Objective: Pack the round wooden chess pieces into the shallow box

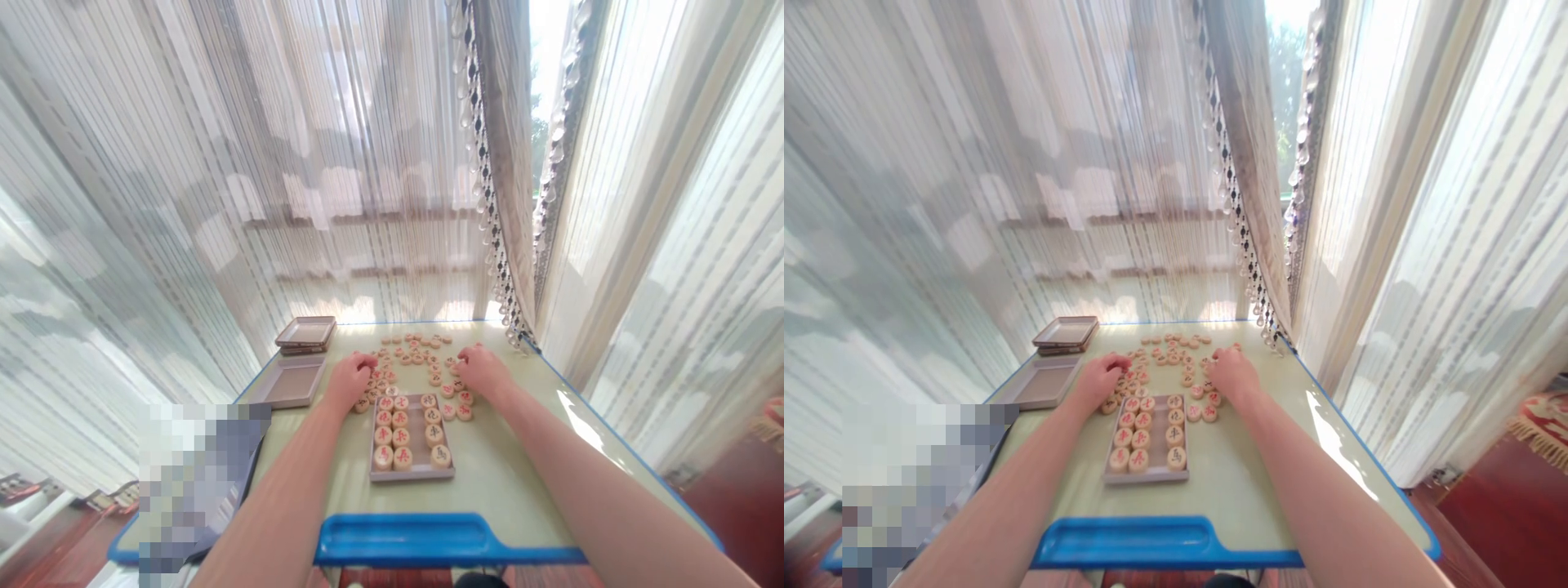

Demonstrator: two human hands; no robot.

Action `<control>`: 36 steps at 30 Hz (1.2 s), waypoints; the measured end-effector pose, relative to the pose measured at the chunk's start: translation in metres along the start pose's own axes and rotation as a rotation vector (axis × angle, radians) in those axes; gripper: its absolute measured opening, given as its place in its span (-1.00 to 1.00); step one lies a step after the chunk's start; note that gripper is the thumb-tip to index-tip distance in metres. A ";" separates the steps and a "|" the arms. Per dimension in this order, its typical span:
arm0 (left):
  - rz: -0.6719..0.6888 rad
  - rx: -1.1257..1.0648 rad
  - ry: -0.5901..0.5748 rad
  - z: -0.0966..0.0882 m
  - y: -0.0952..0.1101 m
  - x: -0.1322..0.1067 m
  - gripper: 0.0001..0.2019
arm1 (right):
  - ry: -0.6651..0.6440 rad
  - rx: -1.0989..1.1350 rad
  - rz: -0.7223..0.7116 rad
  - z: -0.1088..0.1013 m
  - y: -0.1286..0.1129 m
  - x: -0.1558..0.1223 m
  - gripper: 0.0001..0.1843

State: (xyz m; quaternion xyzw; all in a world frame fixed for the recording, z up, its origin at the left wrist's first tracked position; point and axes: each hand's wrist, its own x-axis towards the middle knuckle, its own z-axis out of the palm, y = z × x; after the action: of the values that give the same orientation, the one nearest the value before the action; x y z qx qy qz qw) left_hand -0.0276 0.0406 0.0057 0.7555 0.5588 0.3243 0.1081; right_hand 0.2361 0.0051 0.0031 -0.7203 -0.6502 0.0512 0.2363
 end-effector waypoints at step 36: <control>-0.073 -0.036 0.062 0.008 -0.013 0.010 -0.65 | 0.056 0.155 -0.265 0.024 0.005 0.015 -0.62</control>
State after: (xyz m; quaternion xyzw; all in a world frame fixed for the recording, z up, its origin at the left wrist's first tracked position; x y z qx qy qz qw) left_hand -0.0307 0.0562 -0.0033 0.7223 0.5831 0.3533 0.1161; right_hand 0.2340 0.0255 -0.0167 -0.6090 -0.7267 0.0494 0.3139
